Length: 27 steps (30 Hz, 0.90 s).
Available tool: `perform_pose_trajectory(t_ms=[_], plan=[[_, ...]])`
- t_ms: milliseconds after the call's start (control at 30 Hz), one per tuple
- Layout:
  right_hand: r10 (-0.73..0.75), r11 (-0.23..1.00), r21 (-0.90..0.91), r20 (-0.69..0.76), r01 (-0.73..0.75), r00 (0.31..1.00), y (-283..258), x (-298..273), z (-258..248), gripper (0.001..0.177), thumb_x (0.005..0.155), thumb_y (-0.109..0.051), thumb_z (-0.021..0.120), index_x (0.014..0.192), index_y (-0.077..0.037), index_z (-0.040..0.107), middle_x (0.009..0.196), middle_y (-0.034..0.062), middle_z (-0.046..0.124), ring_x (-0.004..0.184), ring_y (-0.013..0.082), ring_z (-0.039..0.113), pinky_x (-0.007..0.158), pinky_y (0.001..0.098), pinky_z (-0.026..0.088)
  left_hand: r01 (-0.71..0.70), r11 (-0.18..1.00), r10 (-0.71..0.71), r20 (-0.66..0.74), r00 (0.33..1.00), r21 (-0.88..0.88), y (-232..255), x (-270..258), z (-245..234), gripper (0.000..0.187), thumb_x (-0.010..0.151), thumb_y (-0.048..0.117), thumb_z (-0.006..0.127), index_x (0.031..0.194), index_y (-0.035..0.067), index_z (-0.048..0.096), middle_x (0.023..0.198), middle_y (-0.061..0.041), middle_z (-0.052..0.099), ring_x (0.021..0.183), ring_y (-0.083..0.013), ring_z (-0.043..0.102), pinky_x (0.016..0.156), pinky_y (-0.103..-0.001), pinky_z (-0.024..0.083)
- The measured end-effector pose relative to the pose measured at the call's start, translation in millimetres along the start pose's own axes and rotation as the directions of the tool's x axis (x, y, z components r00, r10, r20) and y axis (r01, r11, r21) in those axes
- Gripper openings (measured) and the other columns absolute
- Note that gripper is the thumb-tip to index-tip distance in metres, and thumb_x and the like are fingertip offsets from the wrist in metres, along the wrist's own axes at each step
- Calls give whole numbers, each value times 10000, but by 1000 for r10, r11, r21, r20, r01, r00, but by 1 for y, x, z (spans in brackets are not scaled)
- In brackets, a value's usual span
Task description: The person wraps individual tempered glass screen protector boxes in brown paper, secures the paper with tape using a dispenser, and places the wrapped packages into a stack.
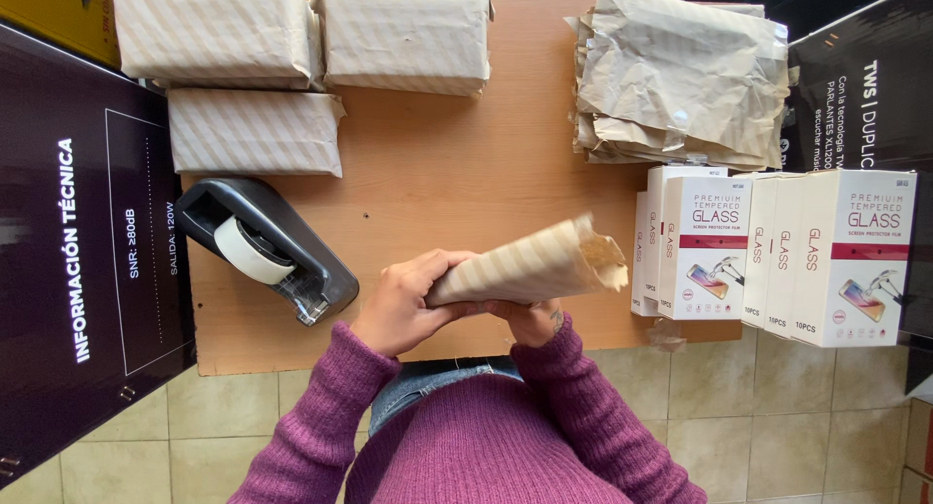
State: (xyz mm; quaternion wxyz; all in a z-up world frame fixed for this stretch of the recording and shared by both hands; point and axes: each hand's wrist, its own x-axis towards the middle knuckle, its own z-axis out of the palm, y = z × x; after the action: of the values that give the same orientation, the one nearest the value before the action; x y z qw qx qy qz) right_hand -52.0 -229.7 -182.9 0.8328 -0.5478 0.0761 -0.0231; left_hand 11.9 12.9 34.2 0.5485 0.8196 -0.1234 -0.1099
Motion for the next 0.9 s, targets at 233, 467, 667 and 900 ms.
perform_pose_trajectory(t_ms=[233, 467, 667, 900], plan=[[413, 207, -978, 56, -34, 909, -139, 28, 43, 1189, 991, -901, 696, 1779, -38, 482, 1849, 268, 483, 1660, 568, 432, 1430, 652, 240, -216, 687, 503, -240, 830, 694, -43, 0, 46, 329, 1041, 218, 845, 1353, 320, 862, 1349, 119, 861, 1276, -164, 824, 1115, -367, 653], [-270, -75, -759, 640, 647, 719, -102, -22, 14, 202, 1040, -318, 835, 1238, -277, 840, 1130, -55, 732, 987, 210, 708, 960, 380, 565, -175, 509, 666, -256, 701, 843, -123, -7, 115, 248, 1160, 261, 717, 1328, 372, 861, 1313, 80, 776, 1255, -176, 729, 1134, -400, 571], [-337, -171, -697, 706, 696, 623, -65, -13, 15, 356, 1108, -226, 753, 1452, -173, 827, 1469, 33, 785, 1378, 248, 735, 1295, 473, 484, -207, 541, 626, -225, 747, 815, -138, -18, 115, 258, 1192, 222, 680, 1340, 326, 864, 1247, 66, 766, 1195, -152, 744, 1066, -345, 598], [-344, -174, -677, 722, 715, 600, -50, -1, 17, 369, 1165, -274, 659, 1484, -130, 773, 1595, 113, 730, 1462, 298, 714, 1281, 458, 513, -255, 596, 622, -238, 746, 761, -127, -17, 102, 346, 1111, 101, 686, 1404, 215, 831, 1206, 14, 776, 1125, -194, 775, 1034, -344, 633]])
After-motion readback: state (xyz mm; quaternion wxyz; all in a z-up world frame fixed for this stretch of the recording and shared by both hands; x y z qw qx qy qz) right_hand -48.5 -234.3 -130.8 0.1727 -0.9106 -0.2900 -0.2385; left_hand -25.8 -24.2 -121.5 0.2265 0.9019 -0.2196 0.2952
